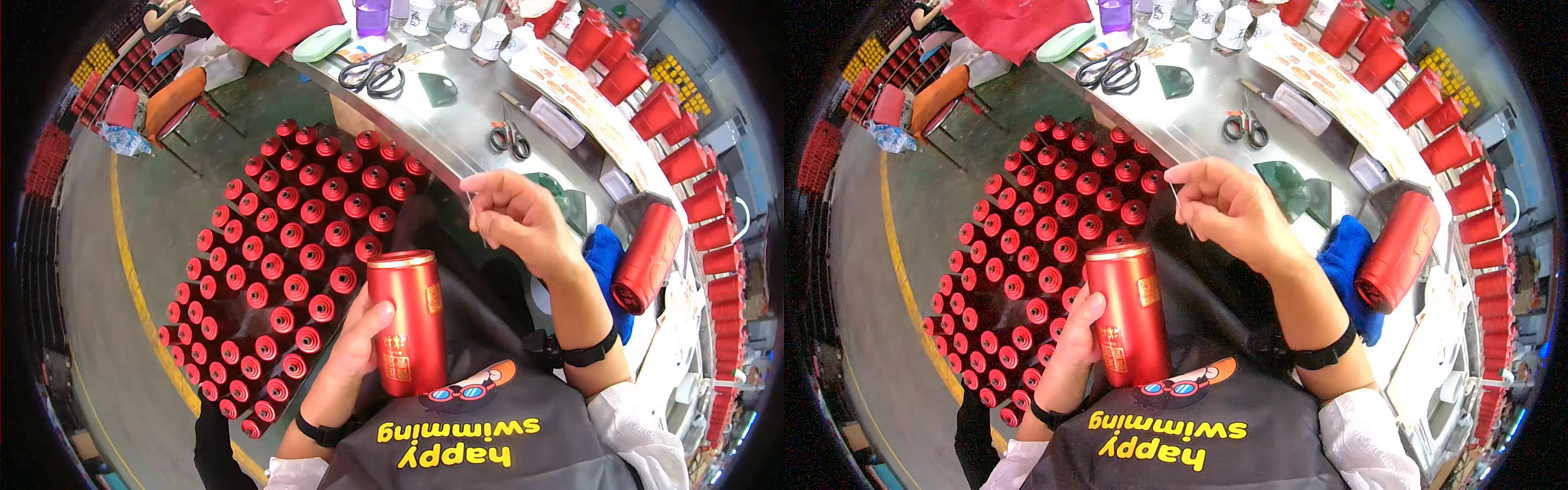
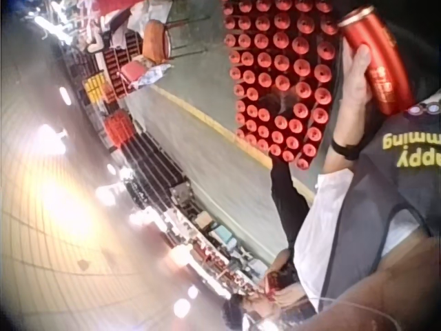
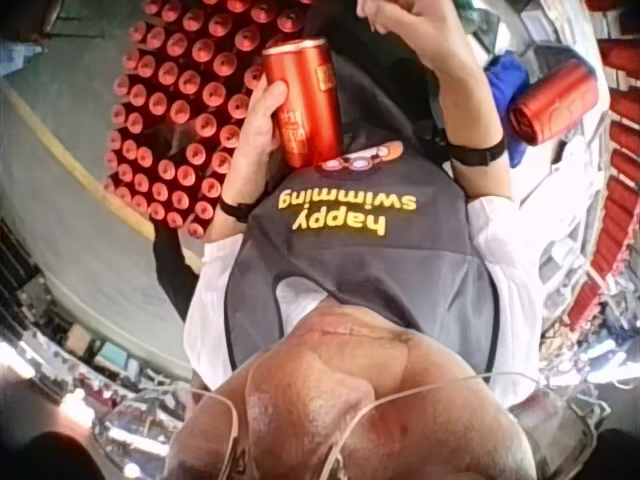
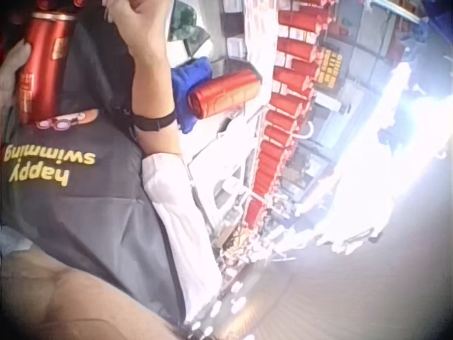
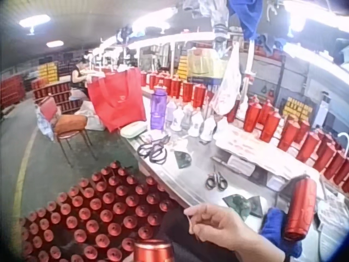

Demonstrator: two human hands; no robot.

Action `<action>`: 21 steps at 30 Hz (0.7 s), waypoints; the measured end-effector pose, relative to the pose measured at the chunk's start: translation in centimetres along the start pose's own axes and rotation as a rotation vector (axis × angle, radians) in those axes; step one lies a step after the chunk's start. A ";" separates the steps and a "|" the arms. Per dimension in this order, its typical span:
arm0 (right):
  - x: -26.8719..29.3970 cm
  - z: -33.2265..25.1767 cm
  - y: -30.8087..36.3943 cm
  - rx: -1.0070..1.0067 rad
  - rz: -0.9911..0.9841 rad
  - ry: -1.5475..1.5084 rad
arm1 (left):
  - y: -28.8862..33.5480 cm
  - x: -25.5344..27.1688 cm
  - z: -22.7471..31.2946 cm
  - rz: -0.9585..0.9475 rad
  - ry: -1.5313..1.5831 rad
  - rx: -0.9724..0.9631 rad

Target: Applying labels and protective films to red bottles on an assembly line.

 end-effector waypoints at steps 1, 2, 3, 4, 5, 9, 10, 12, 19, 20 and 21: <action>-0.3 0.4 0.0 0.000 -0.017 -0.054 | 0.0 -0.1 0.1 -0.004 -0.005 -0.010; -0.5 0.9 0.0 -0.018 -0.025 -0.092 | 0.0 -0.1 0.1 0.005 -0.014 -0.011; -0.8 1.2 0.1 0.001 -0.033 -0.107 | 0.0 -0.1 0.1 0.009 -0.020 -0.001; -1.1 1.5 0.1 -0.019 -0.092 -0.168 | 0.0 -0.2 0.2 0.013 -0.023 -0.012; -1.5 1.9 0.3 -0.050 -0.138 -0.224 | 0.1 -0.2 0.3 0.022 -0.034 -0.014; -2.6 2.6 0.9 -0.049 -0.216 -0.369 | 0.2 -0.5 0.5 0.032 -0.045 -0.002; -2.9 2.5 1.2 -0.018 -0.240 -0.413 | 0.3 -0.7 0.7 0.029 -0.053 -0.015; -3.3 2.8 1.5 -0.042 -0.242 -0.450 | 0.4 -1.0 0.7 0.003 -0.041 -0.014; -4.4 3.5 1.4 0.192 -0.218 -0.704 | 0.4 -1.3 1.0 -0.001 -0.087 -0.036; -4.8 3.8 1.4 0.182 -0.218 -0.697 | 0.5 -1.3 0.9 -0.008 -0.088 -0.035; -4.9 3.9 1.4 0.227 -0.197 -0.666 | 0.5 -1.3 0.9 -0.016 -0.081 -0.031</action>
Point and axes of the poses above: each hand's wrist, its own y-axis away from the middle knuckle, its own x-axis out of the back of the hand, z = x × y, the point moved 5 cm from there along -y, towards the middle knuckle, and after that the axes turned 9 degrees about -x, right-handed, at the moved point
